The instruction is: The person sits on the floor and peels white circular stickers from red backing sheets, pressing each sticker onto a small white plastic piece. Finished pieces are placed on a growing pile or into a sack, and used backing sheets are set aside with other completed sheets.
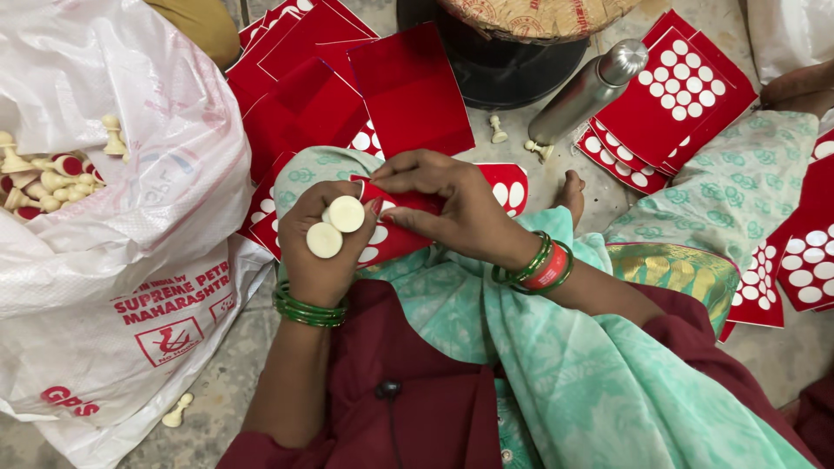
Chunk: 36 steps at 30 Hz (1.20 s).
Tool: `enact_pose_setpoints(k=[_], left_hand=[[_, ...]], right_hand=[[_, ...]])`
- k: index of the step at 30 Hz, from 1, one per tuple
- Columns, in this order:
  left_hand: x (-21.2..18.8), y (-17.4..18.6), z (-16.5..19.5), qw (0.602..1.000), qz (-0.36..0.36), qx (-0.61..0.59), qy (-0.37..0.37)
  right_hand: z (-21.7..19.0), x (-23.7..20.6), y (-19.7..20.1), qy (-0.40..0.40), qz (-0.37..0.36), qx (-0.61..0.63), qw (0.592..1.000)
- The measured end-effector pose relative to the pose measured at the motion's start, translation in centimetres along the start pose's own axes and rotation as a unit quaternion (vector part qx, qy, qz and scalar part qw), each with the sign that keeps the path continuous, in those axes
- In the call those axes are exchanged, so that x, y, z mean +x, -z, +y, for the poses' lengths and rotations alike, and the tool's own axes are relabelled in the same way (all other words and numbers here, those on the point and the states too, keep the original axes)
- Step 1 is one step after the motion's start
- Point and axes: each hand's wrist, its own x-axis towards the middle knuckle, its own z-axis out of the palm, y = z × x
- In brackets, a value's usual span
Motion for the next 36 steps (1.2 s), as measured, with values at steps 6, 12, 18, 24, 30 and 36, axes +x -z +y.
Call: enact_pose_setpoints(k=[6,12,18,24,30,36], left_hand=[[0.5,-0.2,-0.4,0.999,-0.021,-0.043,0.003],[1.1,0.9,-0.4,1.000,0.007,-0.027,0.004],[1.5,0.3,-0.2,0.995,-0.044,0.074,-0.058],[1.7,0.3,0.1,0.990,-0.078,0.112,-0.018],[2.0,0.4,-0.2,0.992,-0.107,-0.026,0.061],[2.4,0.8,-1.2,0.993,-0.100,-0.004,0.055]], right_hand=[[-0.4,0.6,-0.4,0.034,0.050,0.002,0.998],[-0.3,1.0,3.3,-0.024,0.041,-0.025,0.999],[0.3,1.3,4.1,-0.071,0.053,0.021,0.996],[-0.5,1.5,4.3,-0.059,0.049,-0.026,0.997],[0.0,2.3,4.3,-0.121,0.048,-0.030,0.991],[-0.5,2.2,3.1,0.085,0.128,-0.290,0.945]])
